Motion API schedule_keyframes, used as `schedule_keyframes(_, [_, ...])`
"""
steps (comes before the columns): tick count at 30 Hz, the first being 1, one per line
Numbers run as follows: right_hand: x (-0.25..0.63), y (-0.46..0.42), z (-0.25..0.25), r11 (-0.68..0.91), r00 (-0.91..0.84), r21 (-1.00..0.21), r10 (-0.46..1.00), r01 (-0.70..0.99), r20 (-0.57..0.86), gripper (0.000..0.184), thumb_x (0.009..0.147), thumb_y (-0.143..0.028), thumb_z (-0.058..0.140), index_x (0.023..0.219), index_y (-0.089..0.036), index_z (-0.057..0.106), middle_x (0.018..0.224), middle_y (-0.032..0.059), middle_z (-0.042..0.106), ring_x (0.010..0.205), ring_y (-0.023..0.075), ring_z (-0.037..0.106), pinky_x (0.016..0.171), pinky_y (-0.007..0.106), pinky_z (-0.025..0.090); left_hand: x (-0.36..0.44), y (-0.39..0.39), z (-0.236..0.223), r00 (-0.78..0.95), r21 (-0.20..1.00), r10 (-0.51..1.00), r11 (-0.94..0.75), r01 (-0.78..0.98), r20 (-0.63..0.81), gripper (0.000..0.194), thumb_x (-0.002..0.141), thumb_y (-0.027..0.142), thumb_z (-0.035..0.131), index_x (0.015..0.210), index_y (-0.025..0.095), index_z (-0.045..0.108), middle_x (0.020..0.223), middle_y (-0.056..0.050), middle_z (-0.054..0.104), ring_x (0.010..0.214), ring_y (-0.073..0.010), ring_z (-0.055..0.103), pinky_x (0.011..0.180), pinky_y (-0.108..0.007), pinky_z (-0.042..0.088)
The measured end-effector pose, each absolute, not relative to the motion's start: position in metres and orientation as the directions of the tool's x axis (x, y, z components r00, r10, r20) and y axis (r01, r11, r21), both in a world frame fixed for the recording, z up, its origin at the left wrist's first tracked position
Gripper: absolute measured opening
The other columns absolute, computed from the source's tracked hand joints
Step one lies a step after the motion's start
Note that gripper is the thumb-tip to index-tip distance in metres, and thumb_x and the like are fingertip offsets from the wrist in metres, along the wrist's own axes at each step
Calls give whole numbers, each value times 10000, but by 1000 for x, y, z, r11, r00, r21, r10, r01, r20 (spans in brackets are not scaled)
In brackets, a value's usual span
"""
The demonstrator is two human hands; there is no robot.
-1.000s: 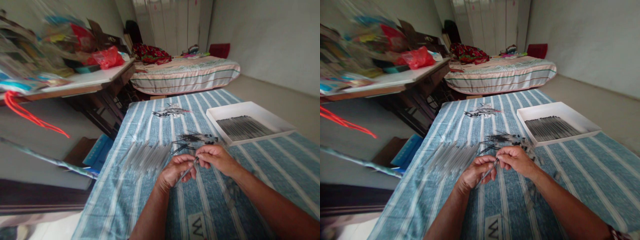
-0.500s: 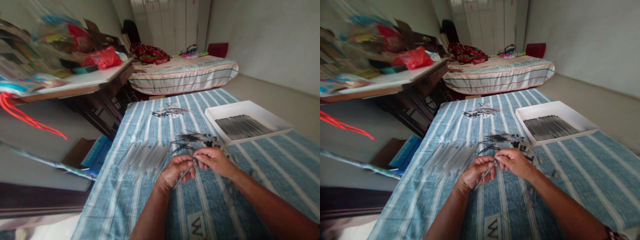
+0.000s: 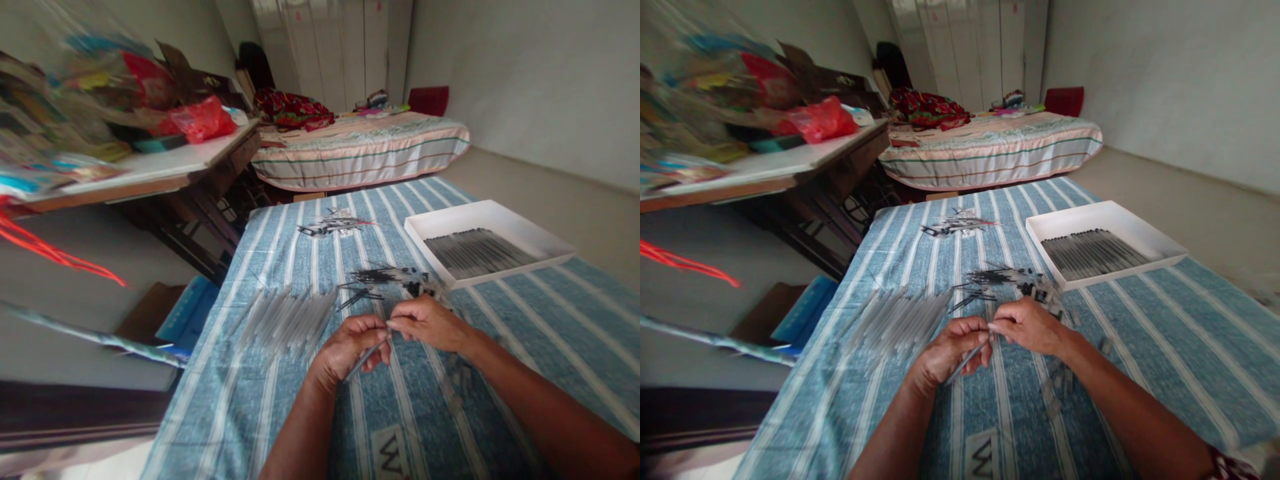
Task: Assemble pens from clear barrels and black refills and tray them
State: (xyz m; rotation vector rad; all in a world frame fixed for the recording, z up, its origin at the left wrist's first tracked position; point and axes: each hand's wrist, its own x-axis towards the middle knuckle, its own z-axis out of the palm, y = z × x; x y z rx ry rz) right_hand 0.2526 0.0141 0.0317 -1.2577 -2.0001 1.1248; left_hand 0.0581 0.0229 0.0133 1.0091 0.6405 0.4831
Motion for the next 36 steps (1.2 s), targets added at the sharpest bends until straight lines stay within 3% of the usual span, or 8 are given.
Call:
schedule_keyframes(3, [253, 15, 31, 170, -416, -855, 908, 490, -58, 372, 844, -376, 481, 542, -161, 517, 463, -27, 502, 427, 76, 434, 444, 194, 329, 58, 23, 12, 717, 887, 639, 458, -63, -278, 255, 765, 351, 626, 861, 117, 598, 582, -19, 634, 348, -62, 456, 332, -177, 281])
schedule_keyframes(8, [255, 15, 28, 154, -407, -932, 913, 329, 8, 193, 792, -333, 547, 872, -159, 578, 594, -35, 553, 528, 96, 508, 508, 194, 389, 59, 23, 12, 701, 883, 652, 464, -66, -290, 240, 770, 359, 619, 830, 128, 591, 590, -15, 634, 350, -57, 456, 337, -176, 274])
schedule_keyframes(10, [252, 13, 29, 185, -420, -916, 907, 357, 20, 164, 808, -316, 521, 773, -162, 565, 568, -33, 548, 513, 92, 501, 507, 194, 385, 59, 23, 13, 707, 887, 646, 458, -58, -287, 241, 777, 360, 612, 824, 124, 595, 593, -16, 632, 355, -55, 458, 341, -175, 280])
schedule_keyframes(14, [246, 11, 34, 196, -347, -846, 938, 496, 13, 360, 848, -375, 455, 552, -172, 481, 458, -35, 481, 433, 83, 441, 454, 198, 338, 59, 23, 14, 711, 891, 648, 448, -66, -273, 237, 785, 346, 605, 850, 119, 595, 595, -18, 628, 355, -55, 454, 337, -171, 286])
schedule_keyframes(18, [244, 10, 37, 171, -352, -872, 936, 459, -2, 252, 818, -356, 502, 647, -172, 529, 498, -43, 508, 447, 83, 458, 450, 186, 342, 60, 23, 14, 710, 894, 651, 443, -69, -268, 244, 781, 359, 610, 822, 119, 595, 597, -21, 628, 356, -55, 453, 336, -171, 284])
schedule_keyframes(22, [245, 11, 36, 145, -339, -838, 939, 526, -50, 378, 851, -414, 437, 556, -181, 474, 416, -43, 451, 403, 87, 440, 436, 197, 332, 60, 23, 13, 713, 893, 642, 447, -51, -281, 269, 774, 362, 618, 875, 112, 609, 594, -21, 627, 353, -57, 455, 336, -175, 284])
schedule_keyframes(25, [245, 11, 36, 143, -358, -867, 933, 477, -42, 321, 845, -406, 449, 628, -179, 515, 477, -39, 504, 436, 88, 472, 454, 190, 353, 61, 24, 12, 703, 892, 650, 449, -48, -289, 262, 777, 355, 613, 876, 112, 606, 597, -21, 627, 352, -57, 455, 333, -175, 283])
schedule_keyframes(36, [245, 13, 34, 88, -309, -837, 946, 541, -100, 356, 845, -398, 440, 555, -192, 454, 420, -44, 470, 393, 88, 449, 429, 198, 331, 63, 24, 12, 693, 893, 654, 449, -34, -303, 222, 775, 330, 610, 832, 117, 584, 588, -17, 626, 352, -56, 448, 328, -168, 288])
